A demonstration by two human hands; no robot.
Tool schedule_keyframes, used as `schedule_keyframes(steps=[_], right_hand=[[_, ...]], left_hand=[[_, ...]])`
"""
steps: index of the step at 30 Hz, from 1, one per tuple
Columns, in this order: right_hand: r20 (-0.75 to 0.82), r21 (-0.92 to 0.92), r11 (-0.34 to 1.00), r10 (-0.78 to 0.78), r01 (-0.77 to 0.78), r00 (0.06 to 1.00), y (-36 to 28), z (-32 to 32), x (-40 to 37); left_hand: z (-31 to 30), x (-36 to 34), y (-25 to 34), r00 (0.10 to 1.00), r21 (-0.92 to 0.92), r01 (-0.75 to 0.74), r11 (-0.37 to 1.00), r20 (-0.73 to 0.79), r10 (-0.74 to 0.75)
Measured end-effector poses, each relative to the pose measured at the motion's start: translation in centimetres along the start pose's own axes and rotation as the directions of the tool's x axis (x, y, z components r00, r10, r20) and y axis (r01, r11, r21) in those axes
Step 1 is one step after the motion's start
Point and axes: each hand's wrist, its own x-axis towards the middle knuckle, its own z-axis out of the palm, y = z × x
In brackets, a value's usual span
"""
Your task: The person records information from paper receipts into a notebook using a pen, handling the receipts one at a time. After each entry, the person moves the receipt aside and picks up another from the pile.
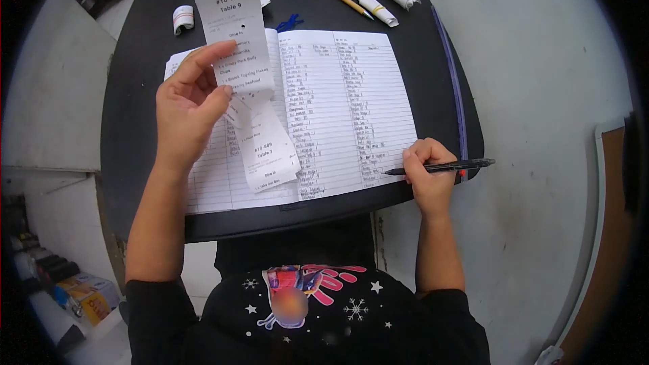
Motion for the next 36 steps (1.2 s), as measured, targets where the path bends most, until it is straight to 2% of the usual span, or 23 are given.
schedule_keyframes(steps=[7,10,13,25,36], right_hand=[[0.025,-0.049,0.999,0.011,-0.01,1.0,-0.28,-0.45,0.31],[0.024,0.076,0.994,0.072,-0.074,0.997,-0.63,-0.54,0.63],[0.03,0.136,0.989,0.059,-0.063,0.998,-0.67,-0.51,0.72],[0.075,-0.007,1.0,-0.002,0.002,0.997,-0.39,0.15,0.66],[0.018,-0.068,0.998,-0.001,0.002,1.0,-0.37,-0.22,0.34]], left_hand=[[0.09,-0.02,0.58,1.0,0.013,0.029,1.0,-0.013,-0.029],[-0.02,-0.03,0.5,1.0,0.005,0.019,1.0,-0.006,-0.019],[-0.12,-0.01,0.49,1.0,-0.003,0.004,1.0,0.006,-0.004],[-0.15,0.01,0.2,0.999,0.033,-0.031,0.999,-0.004,0.031],[0.04,0.0,0.43,1.0,0.017,-0.014,1.0,-0.011,0.014]])
